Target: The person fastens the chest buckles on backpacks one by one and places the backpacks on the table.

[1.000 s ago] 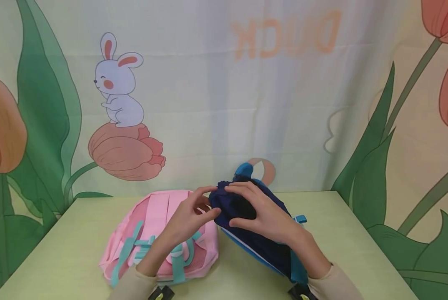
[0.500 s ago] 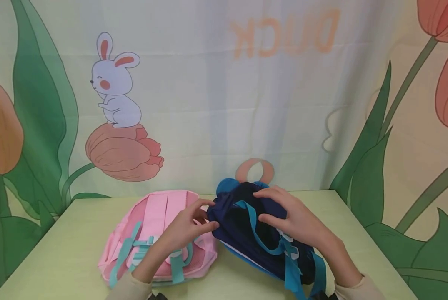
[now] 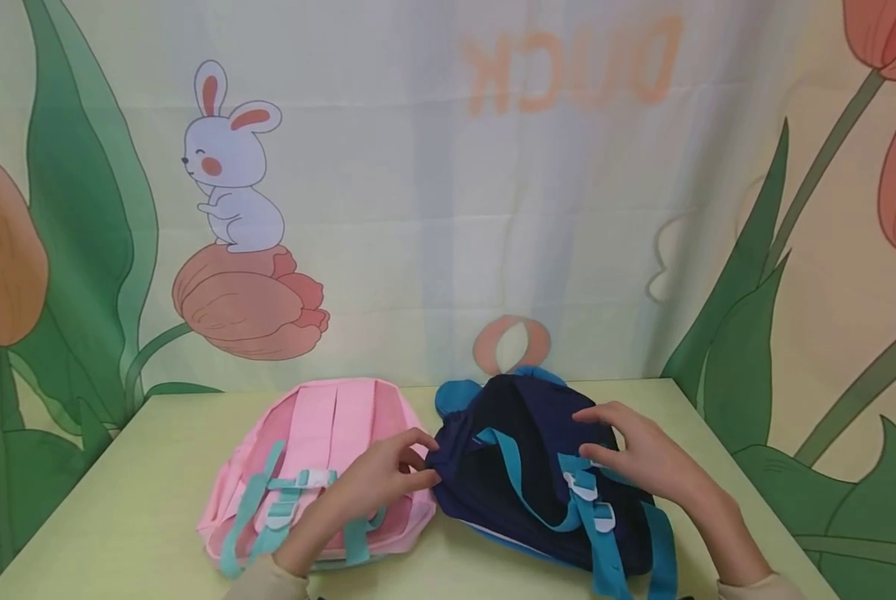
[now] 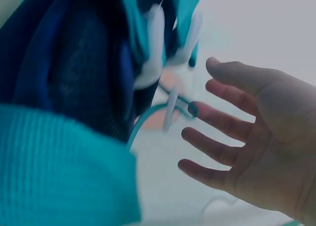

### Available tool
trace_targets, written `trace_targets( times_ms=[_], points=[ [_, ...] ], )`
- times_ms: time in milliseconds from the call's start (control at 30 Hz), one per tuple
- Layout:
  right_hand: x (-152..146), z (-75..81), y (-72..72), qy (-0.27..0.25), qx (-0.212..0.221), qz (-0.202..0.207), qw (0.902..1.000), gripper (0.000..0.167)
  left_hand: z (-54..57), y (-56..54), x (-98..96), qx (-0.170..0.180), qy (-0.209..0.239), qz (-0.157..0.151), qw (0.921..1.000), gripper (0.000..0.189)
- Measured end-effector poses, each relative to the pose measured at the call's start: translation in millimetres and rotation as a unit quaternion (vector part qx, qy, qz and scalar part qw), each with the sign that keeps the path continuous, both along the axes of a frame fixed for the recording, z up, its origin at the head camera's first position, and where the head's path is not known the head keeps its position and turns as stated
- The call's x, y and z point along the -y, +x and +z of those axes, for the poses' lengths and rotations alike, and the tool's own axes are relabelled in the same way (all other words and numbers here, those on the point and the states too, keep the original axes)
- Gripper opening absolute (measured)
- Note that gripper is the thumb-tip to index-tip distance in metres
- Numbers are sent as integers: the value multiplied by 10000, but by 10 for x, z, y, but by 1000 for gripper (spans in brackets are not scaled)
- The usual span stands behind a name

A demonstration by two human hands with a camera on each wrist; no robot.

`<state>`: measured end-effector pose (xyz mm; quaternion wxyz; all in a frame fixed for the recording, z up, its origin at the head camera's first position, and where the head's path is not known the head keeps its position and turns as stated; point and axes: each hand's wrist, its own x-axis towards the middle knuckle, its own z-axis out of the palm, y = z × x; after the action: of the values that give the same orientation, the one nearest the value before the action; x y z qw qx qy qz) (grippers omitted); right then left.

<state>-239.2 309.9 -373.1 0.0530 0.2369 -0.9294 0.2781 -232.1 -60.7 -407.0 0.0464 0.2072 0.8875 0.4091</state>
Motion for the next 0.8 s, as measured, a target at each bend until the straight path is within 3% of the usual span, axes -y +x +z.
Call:
trace_targets(
  times_ms=[167, 400, 533, 800],
  points=[
    [-267, -127, -74, 2, 364, -12, 9993, 45, -54, -3, -31, -18, -272, -77, 9996, 27],
    [-386, -261, -119, 222, 1237, 292, 9916, 46, -109, -2, -100, -392, -977, -294, 9940, 25],
    [-385, -313, -136, 349, 1186, 232, 9921, 44, -132, 16, -161, -551, -1384, -384, 9881, 26],
    [-369, -351, -170, 561, 941, 288, 9936, 41, -148, 103, -301, -858, -2213, -799, 9681, 26]
  ],
)
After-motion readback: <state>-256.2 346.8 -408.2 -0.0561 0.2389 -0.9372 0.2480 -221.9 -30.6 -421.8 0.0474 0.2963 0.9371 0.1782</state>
